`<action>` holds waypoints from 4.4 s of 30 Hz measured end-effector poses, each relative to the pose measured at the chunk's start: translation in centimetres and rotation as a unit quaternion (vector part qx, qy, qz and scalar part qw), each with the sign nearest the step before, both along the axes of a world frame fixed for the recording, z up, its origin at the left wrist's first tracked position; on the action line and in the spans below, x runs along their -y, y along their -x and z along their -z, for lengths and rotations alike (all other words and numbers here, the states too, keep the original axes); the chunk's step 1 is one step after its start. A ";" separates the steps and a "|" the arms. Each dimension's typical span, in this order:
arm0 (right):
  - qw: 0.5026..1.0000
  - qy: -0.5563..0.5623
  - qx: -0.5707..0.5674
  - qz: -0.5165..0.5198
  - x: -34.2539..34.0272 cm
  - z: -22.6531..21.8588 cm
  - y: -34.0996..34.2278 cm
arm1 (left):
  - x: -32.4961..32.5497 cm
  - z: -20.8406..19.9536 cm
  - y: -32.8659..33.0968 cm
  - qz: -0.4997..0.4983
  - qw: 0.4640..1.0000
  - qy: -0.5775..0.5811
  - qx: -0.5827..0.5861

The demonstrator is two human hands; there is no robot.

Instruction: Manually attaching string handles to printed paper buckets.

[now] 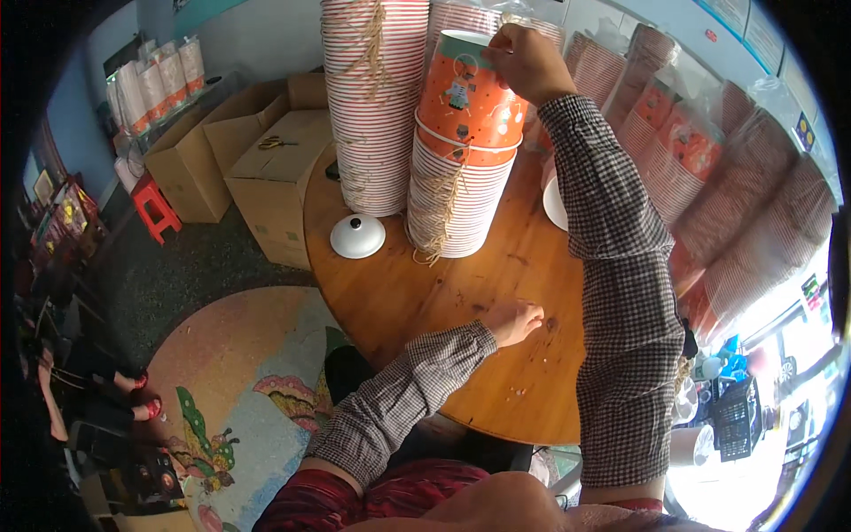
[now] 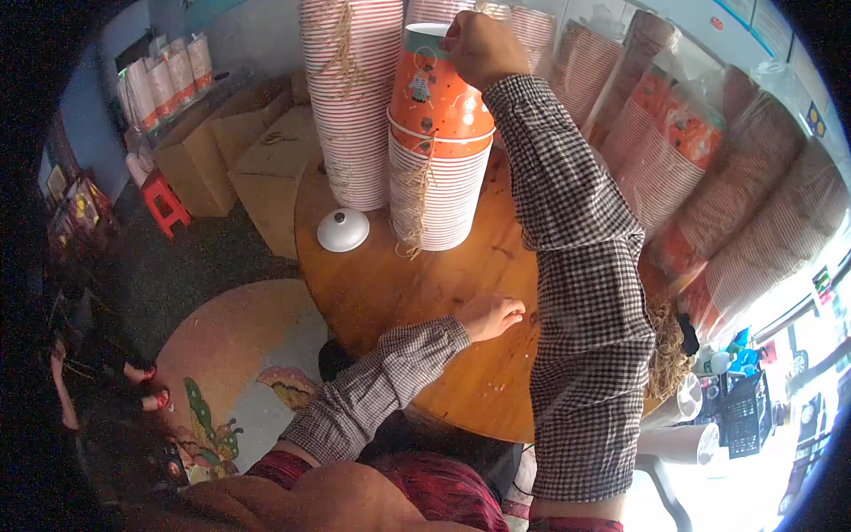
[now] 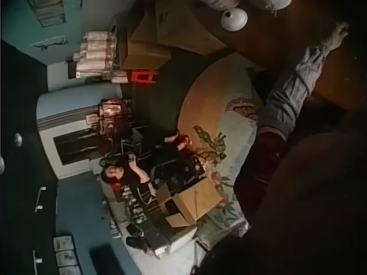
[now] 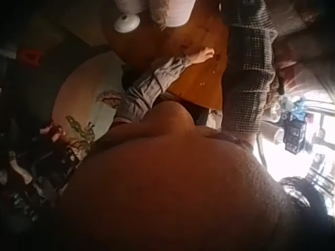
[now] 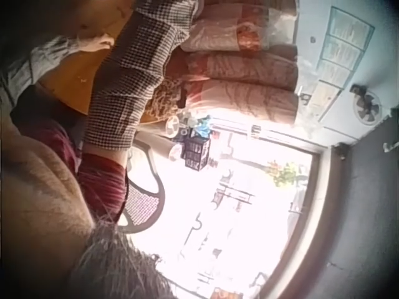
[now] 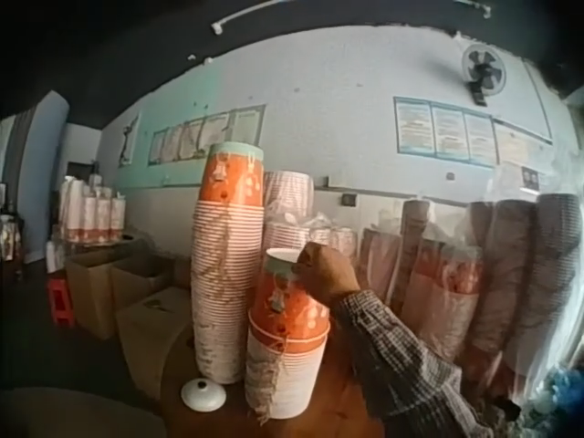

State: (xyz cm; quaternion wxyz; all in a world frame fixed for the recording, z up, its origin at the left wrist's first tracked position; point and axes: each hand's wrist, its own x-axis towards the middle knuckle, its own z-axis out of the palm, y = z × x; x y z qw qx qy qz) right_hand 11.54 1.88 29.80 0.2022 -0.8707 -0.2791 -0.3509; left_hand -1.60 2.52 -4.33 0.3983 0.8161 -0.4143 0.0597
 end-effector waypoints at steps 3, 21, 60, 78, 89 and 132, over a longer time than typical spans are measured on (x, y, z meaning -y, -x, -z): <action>1.000 0.015 0.001 0.017 0.0 0.7 0.0 | 0.1 -0.2 0.1 0.002 1.000 -0.014 -0.003; 0.935 -0.333 -0.063 0.102 18.7 27.3 2.6 | 2.1 1.1 -1.6 0.001 0.999 0.035 0.014; 0.816 -0.536 -0.014 0.217 29.1 35.2 -8.0 | 9.9 -0.2 -25.8 -0.269 0.937 0.213 -0.058; 0.872 -0.477 -0.051 0.098 25.4 34.4 -1.6 | 7.2 0.1 -15.8 -0.173 0.926 0.298 -0.154; 0.910 -0.347 -0.175 0.146 23.2 32.4 10.1 | 2.3 -0.2 -8.5 -0.105 0.862 0.347 -0.355; 0.714 -0.616 -0.328 0.056 31.1 31.3 18.2 | 18.3 -0.1 0.6 0.061 0.946 0.186 -0.259</action>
